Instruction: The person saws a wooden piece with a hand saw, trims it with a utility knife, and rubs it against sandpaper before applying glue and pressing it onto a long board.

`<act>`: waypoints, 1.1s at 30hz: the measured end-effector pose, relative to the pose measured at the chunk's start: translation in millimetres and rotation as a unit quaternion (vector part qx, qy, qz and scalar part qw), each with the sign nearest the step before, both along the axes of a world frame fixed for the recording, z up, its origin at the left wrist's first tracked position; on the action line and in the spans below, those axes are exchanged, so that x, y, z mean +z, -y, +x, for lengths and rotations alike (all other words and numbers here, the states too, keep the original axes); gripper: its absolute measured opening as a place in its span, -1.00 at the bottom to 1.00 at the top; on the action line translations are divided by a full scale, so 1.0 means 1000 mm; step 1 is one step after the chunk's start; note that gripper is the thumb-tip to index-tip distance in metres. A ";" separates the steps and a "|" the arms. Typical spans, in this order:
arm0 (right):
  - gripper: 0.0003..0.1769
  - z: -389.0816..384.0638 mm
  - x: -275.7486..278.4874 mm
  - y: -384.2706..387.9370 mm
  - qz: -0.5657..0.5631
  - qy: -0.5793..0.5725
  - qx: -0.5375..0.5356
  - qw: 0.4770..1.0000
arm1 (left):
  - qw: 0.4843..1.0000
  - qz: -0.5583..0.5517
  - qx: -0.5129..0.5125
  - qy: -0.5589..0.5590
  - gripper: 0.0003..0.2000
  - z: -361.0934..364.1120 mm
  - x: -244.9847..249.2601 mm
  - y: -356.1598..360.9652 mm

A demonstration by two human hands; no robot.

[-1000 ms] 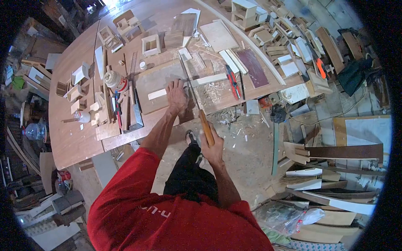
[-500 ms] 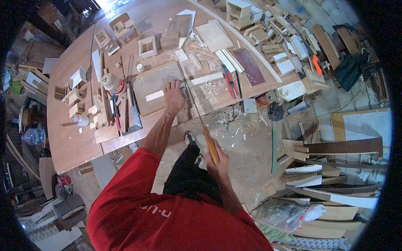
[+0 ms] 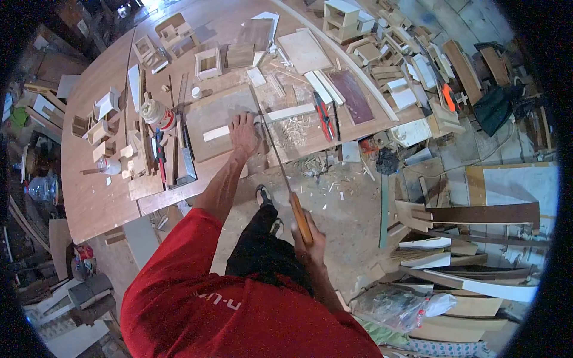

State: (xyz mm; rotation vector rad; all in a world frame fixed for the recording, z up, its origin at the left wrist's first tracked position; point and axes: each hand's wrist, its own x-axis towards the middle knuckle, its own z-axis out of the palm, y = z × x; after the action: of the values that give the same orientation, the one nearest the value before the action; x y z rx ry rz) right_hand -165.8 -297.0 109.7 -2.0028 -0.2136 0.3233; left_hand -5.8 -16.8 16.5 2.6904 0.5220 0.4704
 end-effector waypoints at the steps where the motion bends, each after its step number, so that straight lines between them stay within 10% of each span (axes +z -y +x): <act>1: -0.56 -0.009 0.002 0.007 0.019 0.002 -0.013 1.000 | 1.000 0.008 -0.002 0.004 -0.68 -0.003 -0.002 0.001; 17: -0.49 -0.002 -0.045 -0.002 0.003 0.101 0.001 0.995 | 1.000 -0.010 -0.004 0.016 -0.69 0.000 -0.002 -0.002; 30: -0.48 0.007 -0.038 -0.010 -0.045 -0.053 0.003 0.998 | 1.000 0.006 -0.014 0.014 -0.66 0.000 -0.010 -0.004; 33: -0.50 0.043 -0.049 -0.039 0.068 0.087 0.003 0.994 | 1.000 0.012 -0.009 0.014 -0.66 -0.003 -0.005 0.000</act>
State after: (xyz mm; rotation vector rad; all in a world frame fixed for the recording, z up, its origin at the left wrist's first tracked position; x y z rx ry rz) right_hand -123.1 -257.7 60.8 -1.8953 -0.3419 0.1338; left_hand -8.6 -16.9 11.2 2.7038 0.4875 0.5120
